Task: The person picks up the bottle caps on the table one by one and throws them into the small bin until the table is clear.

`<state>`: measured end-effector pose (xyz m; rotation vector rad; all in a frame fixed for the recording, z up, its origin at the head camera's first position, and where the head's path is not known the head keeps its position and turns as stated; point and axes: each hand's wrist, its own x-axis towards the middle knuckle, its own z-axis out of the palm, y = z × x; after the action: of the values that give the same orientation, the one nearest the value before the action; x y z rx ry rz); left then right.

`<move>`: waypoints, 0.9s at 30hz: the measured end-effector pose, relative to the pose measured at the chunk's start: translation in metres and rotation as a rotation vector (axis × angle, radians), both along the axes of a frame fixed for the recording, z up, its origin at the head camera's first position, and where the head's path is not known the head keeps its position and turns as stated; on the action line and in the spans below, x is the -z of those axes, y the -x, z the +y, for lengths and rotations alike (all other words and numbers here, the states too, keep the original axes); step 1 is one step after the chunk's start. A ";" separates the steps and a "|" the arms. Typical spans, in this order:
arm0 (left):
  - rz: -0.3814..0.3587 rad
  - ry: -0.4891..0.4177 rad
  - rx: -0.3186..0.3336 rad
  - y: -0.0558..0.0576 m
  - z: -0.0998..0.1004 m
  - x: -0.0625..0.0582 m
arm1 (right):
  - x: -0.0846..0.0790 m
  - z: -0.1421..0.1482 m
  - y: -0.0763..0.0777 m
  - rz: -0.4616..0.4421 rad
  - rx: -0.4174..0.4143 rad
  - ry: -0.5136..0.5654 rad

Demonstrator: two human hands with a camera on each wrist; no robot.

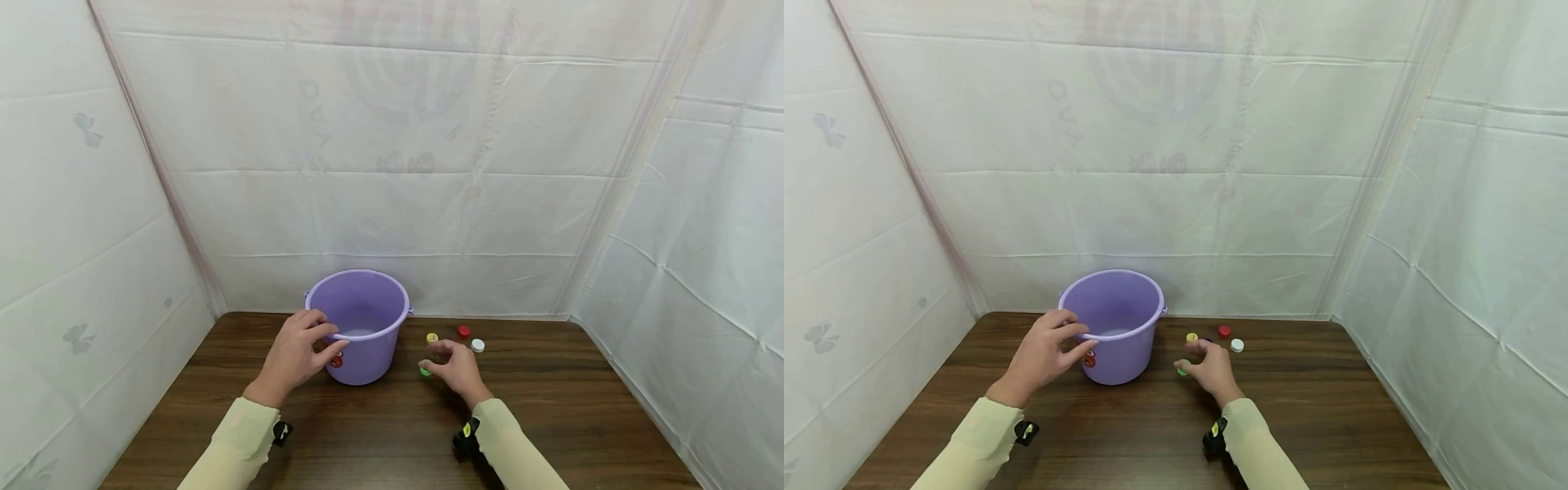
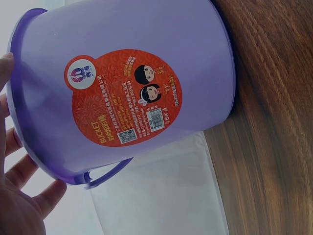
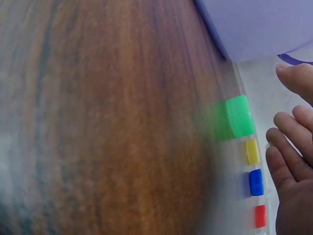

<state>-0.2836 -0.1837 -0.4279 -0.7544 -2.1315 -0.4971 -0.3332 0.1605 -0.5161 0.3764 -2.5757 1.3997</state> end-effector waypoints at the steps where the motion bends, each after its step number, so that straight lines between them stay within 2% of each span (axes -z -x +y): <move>1: 0.002 0.000 0.001 0.000 0.000 0.000 | 0.000 0.000 0.000 0.001 -0.004 -0.009; 7: 0.002 -0.003 0.006 0.000 0.000 0.000 | 0.005 0.002 0.001 -0.006 -0.017 -0.055; 27: 0.008 -0.002 0.010 0.000 0.001 0.000 | 0.013 0.002 0.006 -0.046 -0.035 -0.110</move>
<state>-0.2832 -0.1828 -0.4277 -0.7650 -2.1203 -0.5007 -0.3388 0.1624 -0.5290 0.4129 -2.7038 1.2959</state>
